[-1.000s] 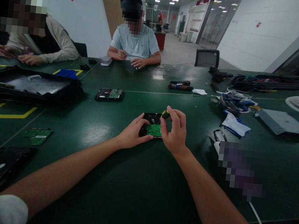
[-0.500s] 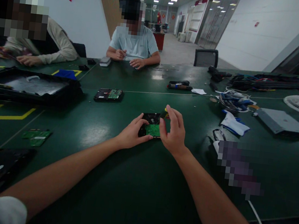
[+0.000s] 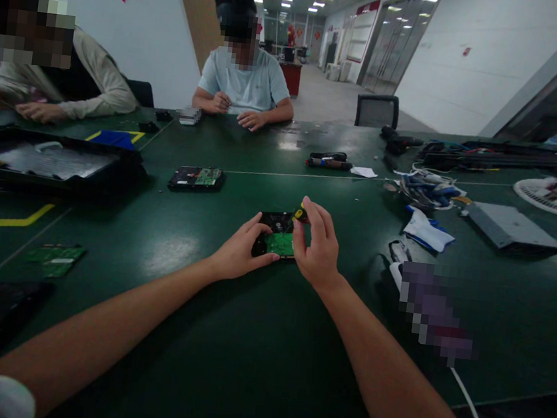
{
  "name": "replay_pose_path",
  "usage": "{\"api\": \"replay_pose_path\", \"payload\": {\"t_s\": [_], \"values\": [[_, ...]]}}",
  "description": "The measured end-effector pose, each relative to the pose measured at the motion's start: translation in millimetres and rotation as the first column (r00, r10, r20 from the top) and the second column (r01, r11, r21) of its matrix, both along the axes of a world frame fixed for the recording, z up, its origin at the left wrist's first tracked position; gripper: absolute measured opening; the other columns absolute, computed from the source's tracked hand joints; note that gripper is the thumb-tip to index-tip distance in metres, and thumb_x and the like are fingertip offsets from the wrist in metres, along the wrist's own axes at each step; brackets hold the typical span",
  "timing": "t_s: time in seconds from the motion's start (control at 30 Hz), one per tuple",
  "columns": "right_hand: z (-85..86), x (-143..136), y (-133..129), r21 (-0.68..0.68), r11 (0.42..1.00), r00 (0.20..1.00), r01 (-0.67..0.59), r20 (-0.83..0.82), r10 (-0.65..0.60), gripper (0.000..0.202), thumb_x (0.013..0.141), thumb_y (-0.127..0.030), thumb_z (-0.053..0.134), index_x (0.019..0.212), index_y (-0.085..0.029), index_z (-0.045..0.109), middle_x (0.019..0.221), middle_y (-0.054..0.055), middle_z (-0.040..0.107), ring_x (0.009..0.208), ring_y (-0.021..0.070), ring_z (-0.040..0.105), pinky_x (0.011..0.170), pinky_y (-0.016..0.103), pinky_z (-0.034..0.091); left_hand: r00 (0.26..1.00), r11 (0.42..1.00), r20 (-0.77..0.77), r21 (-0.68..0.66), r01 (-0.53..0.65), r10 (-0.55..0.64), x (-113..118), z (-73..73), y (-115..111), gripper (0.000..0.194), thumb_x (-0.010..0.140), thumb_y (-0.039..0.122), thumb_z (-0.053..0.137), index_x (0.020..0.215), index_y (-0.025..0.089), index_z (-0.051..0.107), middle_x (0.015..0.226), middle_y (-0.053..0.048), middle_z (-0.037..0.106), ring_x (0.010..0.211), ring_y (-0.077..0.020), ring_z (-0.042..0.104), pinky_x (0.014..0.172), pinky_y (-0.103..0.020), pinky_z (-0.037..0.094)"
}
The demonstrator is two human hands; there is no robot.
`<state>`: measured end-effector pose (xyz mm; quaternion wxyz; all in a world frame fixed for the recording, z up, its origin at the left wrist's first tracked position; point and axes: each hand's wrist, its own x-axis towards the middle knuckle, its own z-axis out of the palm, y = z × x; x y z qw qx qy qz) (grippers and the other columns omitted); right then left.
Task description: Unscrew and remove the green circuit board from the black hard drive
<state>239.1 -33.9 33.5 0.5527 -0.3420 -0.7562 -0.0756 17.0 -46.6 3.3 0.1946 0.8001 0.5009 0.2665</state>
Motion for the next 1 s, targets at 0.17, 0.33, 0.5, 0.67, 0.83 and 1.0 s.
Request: {"api": "replay_pose_path", "payload": {"t_s": [0.17, 0.33, 0.5, 0.67, 0.83, 1.0], "values": [[-0.8, 0.3, 0.2, 0.006, 1.0, 0.999, 0.005, -0.032, -0.005, 0.058, 0.096, -0.022, 0.065, 0.151, -0.03, 0.048, 0.127, 0.011, 0.062, 0.106, 0.0241, 0.067, 0.082, 0.042, 0.066, 1.0, 1.0, -0.002, 0.007, -0.003, 0.003, -0.8, -2.8, 0.2, 0.062, 0.086, 0.059, 0.073, 0.132, 0.021, 0.056, 0.166, -0.021, 0.036, 0.161, -0.0363, 0.022, 0.124, -0.056, 0.035], [-1.2, -0.5, 0.6, -0.006, 1.0, 1.0, -0.01, -0.016, 0.01, 0.061, 0.099, -0.018, 0.059, 0.156, -0.031, 0.042, 0.136, 0.012, 0.061, 0.11, 0.0244, 0.067, 0.088, 0.044, 0.066, 1.0, 1.0, 0.001, 0.023, 0.01, -0.01, -2.2, -3.0, 0.0, 0.059, 0.087, 0.059, 0.072, 0.129, 0.022, 0.057, 0.164, -0.021, 0.04, 0.161, -0.0361, 0.021, 0.123, -0.057, 0.035], [-1.0, -0.4, 1.0, 0.011, 1.0, 0.999, -0.008, -0.034, 0.008, 0.06, 0.095, -0.019, 0.066, 0.151, -0.031, 0.048, 0.123, 0.01, 0.061, 0.104, 0.023, 0.065, 0.078, 0.039, 0.066, 1.0, 1.0, -0.001, 0.024, 0.011, -0.011, -1.9, -2.7, -0.2, 0.058, 0.086, 0.057, 0.073, 0.129, 0.021, 0.057, 0.162, -0.022, 0.042, 0.161, -0.0362, 0.022, 0.123, -0.055, 0.036], [-1.3, 0.1, 0.9, -0.015, 0.999, 0.999, -0.034, 0.004, 0.034, 0.062, 0.099, -0.018, 0.058, 0.156, -0.031, 0.041, 0.136, 0.012, 0.06, 0.117, 0.0262, 0.064, 0.09, 0.046, 0.065, 1.0, 1.0, 0.0, 0.021, 0.005, -0.005, -1.6, -2.9, -0.1, 0.058, 0.086, 0.057, 0.073, 0.129, 0.021, 0.057, 0.164, -0.022, 0.04, 0.161, -0.0367, 0.023, 0.122, -0.056, 0.037], [-2.1, 0.8, 1.5, -0.005, 1.0, 1.0, -0.014, -0.016, 0.013, 0.06, 0.097, -0.02, 0.063, 0.153, -0.03, 0.044, 0.13, 0.011, 0.062, 0.108, 0.0245, 0.066, 0.085, 0.044, 0.066, 1.0, 1.0, -0.001, 0.014, 0.009, -0.009, -1.3, -2.4, 0.2, 0.059, 0.086, 0.057, 0.074, 0.13, 0.02, 0.057, 0.165, -0.022, 0.038, 0.161, -0.036, 0.022, 0.123, -0.056, 0.036], [-1.8, -0.3, 1.1, -0.019, 1.0, 1.0, -0.015, 0.015, 0.015, 0.061, 0.1, -0.02, 0.057, 0.157, -0.03, 0.039, 0.137, 0.013, 0.06, 0.114, 0.026, 0.065, 0.089, 0.046, 0.065, 1.0, 1.0, 0.001, 0.02, 0.005, -0.005, -1.2, -2.7, 0.3, 0.061, 0.086, 0.057, 0.074, 0.131, 0.02, 0.057, 0.165, -0.023, 0.037, 0.161, -0.0363, 0.022, 0.124, -0.056, 0.035]]}}
